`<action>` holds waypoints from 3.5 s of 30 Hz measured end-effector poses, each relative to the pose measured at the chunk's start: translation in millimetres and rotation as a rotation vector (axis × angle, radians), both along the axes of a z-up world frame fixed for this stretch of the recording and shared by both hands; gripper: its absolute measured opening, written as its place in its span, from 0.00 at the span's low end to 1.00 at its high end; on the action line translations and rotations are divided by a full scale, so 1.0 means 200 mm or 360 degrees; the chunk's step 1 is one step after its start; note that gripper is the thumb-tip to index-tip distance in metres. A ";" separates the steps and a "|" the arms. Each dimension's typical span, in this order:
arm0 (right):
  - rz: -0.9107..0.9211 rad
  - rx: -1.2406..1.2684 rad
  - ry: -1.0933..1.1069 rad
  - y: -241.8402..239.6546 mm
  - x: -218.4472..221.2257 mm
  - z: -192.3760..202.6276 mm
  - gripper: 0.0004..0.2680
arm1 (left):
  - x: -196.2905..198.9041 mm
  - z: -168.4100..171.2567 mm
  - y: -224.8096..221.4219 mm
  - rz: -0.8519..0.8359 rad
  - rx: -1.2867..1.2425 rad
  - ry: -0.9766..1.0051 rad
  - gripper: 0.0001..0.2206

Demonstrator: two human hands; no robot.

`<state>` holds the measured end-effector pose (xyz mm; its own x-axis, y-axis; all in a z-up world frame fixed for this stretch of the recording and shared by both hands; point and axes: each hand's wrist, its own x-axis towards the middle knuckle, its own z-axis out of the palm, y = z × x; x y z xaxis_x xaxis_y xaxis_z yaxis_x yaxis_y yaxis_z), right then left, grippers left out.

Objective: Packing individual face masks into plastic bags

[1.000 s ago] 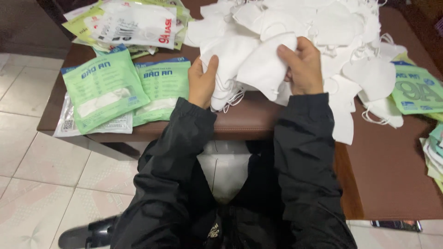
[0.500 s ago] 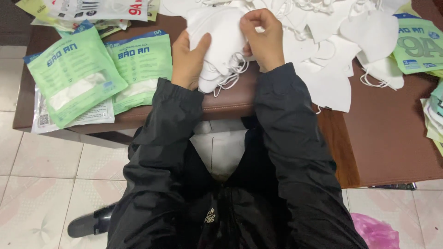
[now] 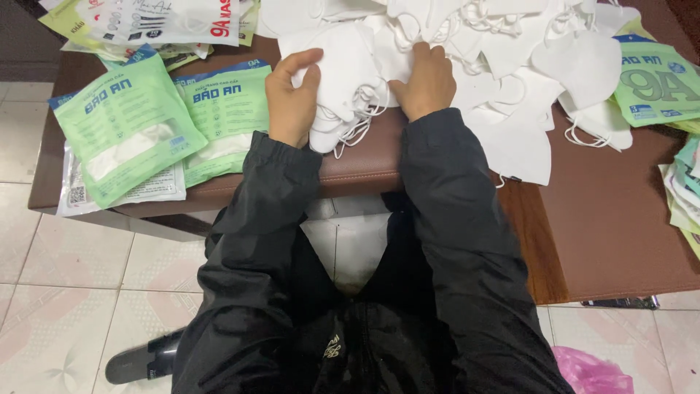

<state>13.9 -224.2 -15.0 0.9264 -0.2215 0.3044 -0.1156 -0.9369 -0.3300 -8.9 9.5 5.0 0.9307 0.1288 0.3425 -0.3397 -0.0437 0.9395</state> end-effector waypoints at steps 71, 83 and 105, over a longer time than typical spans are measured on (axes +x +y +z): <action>0.1034 0.1899 0.0189 -0.38 0.17 0.29 0.04 | 0.22 -0.02 -0.48 -0.0114 -0.0099 -0.0118 0.11; 0.1025 0.1233 0.0066 -0.35 0.12 0.35 0.09 | 0.38 -0.19 -0.38 -0.0551 -0.0417 0.0425 0.14; 0.0551 0.0733 -0.0011 -0.36 0.15 0.31 0.12 | 0.10 0.24 -0.25 0.0192 -0.0007 -0.0589 0.37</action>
<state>43.6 -296.7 47.5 0.9668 -0.0172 0.2548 0.1758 -0.6790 -0.7128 11.3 -40.5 52.5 0.7224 0.2319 0.6514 -0.6483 -0.1004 0.7547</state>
